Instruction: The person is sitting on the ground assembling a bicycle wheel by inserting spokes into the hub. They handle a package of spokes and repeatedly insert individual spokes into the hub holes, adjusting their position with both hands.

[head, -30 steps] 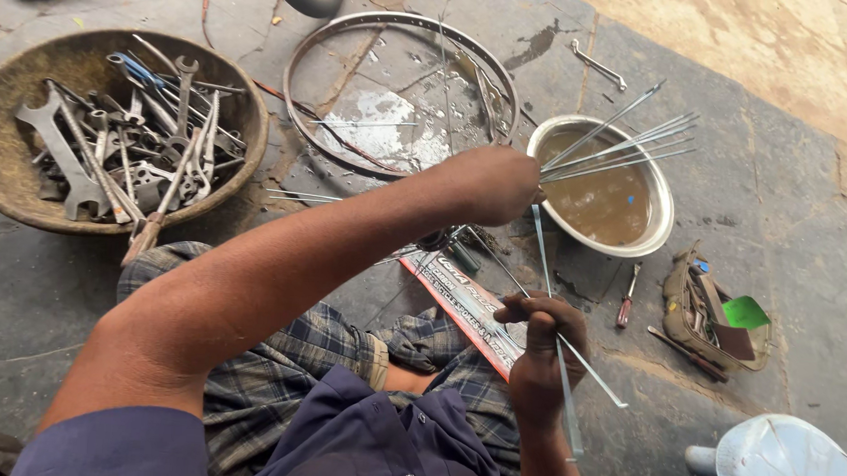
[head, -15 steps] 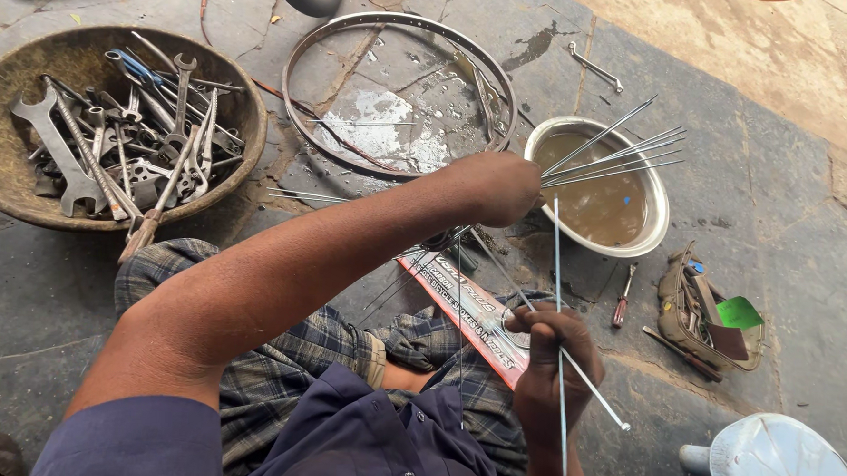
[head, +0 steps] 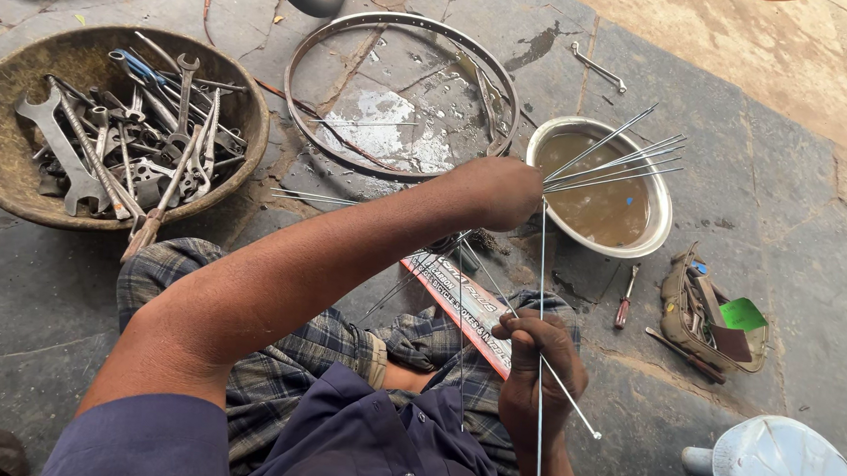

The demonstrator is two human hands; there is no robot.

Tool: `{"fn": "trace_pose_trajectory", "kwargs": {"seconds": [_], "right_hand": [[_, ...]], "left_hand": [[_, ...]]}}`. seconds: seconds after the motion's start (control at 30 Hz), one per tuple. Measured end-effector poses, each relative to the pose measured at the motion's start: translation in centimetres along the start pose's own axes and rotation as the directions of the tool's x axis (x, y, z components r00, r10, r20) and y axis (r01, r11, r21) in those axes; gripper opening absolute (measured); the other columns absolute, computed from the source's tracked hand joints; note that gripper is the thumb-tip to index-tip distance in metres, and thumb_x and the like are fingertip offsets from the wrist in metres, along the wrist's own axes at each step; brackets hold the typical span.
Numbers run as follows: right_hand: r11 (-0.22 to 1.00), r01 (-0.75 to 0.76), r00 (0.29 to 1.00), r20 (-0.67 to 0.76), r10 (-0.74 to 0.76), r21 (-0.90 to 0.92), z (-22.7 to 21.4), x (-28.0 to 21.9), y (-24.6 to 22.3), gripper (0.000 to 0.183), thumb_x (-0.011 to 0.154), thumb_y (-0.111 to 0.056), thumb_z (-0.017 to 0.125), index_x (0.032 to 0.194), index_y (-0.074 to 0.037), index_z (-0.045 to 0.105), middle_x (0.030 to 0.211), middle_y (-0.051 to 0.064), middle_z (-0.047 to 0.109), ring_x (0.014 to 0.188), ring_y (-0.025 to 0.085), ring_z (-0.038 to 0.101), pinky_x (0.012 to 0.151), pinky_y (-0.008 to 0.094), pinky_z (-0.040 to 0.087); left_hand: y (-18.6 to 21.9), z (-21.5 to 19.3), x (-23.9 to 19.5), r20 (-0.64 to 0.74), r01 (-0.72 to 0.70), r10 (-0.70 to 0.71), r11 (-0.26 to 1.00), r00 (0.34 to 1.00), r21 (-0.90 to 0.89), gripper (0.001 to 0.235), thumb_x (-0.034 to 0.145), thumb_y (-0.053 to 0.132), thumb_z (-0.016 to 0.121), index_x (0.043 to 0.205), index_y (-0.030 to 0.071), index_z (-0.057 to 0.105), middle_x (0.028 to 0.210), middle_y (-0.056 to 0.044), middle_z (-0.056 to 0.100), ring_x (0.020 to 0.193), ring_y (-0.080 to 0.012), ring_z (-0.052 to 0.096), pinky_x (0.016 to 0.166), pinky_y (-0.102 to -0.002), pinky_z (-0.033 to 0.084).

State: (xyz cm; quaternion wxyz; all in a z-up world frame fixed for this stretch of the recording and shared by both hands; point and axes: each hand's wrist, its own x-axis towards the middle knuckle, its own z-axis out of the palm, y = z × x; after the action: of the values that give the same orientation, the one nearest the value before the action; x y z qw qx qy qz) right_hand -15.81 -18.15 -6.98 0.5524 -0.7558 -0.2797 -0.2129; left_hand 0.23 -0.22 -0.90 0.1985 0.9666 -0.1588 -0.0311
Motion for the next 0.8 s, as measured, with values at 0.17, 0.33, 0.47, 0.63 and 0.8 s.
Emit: {"fn": "trace_pose_trajectory", "kwargs": {"seconds": [0.17, 0.33, 0.47, 0.63, 0.8], "right_hand": [[0.991, 0.077, 0.997, 0.017, -0.076, -0.109, 0.2, 0.2, -1.0, 0.015, 0.106, -0.018, 0.061, 0.103, -0.004, 0.065, 0.094, 0.01, 0.071, 0.086, 0.016, 0.073, 0.075, 0.029, 0.06], [0.988, 0.058, 0.998, 0.031, -0.054, -0.146, 0.4, 1.1, -2.1, 0.012, 0.104, -0.016, 0.063, 0.102, -0.005, 0.066, 0.092, 0.011, 0.07, 0.081, 0.018, 0.073, 0.069, 0.03, 0.06], [0.92, 0.195, 0.973, 0.186, -0.138, -0.339, 1.2, 2.1, -2.4, 0.01, 0.096, -0.009, 0.069, 0.103, -0.002, 0.066, 0.088, 0.013, 0.07, 0.074, 0.024, 0.071, 0.061, 0.034, 0.055], [0.871, 0.192, 0.969, 0.225, -0.097, -0.451, 3.7, 3.1, -1.5, 0.018, 0.091, -0.001, 0.07, 0.108, 0.001, 0.067, 0.091, 0.016, 0.07, 0.072, 0.026, 0.072, 0.06, 0.035, 0.056], [0.905, 0.192, 0.98, 0.122, -0.157, -0.38, 4.1, 2.3, 0.3, 0.036, 0.097, 0.005, 0.06, 0.133, 0.002, 0.063, 0.109, 0.021, 0.072, 0.093, 0.029, 0.075, 0.074, 0.035, 0.064]], "left_hand": [[-0.1, 0.3, 0.1, 0.007, -0.013, 0.013, 1.0, 1.0, 0.021, 0.021, 0.091, 0.008, 0.056, 0.101, 0.002, 0.074, 0.104, -0.019, 0.074, 0.099, -0.0346, 0.073, 0.087, -0.048, 0.057], [-0.1, 0.2, 0.0, 0.002, -0.025, 0.025, 1.0, 1.0, 0.008, 0.02, 0.092, 0.013, 0.058, 0.1, 0.003, 0.074, 0.102, -0.019, 0.074, 0.099, -0.0347, 0.072, 0.087, -0.048, 0.057], [0.4, 0.3, 0.0, 0.03, -0.009, 0.008, 0.999, 1.0, 0.032, 0.021, 0.092, 0.016, 0.059, 0.1, 0.003, 0.074, 0.102, -0.018, 0.073, 0.098, -0.035, 0.072, 0.087, -0.048, 0.057], [0.6, 0.3, -0.3, 0.065, -0.026, 0.023, 0.999, 0.998, 0.038, 0.022, 0.093, 0.01, 0.054, 0.101, 0.001, 0.073, 0.101, -0.018, 0.075, 0.095, -0.0331, 0.074, 0.085, -0.047, 0.059], [0.4, 0.2, -0.2, 0.053, 0.009, -0.007, 1.0, 0.999, -0.03, 0.024, 0.094, 0.009, 0.052, 0.103, 0.0, 0.072, 0.103, -0.019, 0.074, 0.096, -0.0347, 0.074, 0.086, -0.048, 0.058]]}}
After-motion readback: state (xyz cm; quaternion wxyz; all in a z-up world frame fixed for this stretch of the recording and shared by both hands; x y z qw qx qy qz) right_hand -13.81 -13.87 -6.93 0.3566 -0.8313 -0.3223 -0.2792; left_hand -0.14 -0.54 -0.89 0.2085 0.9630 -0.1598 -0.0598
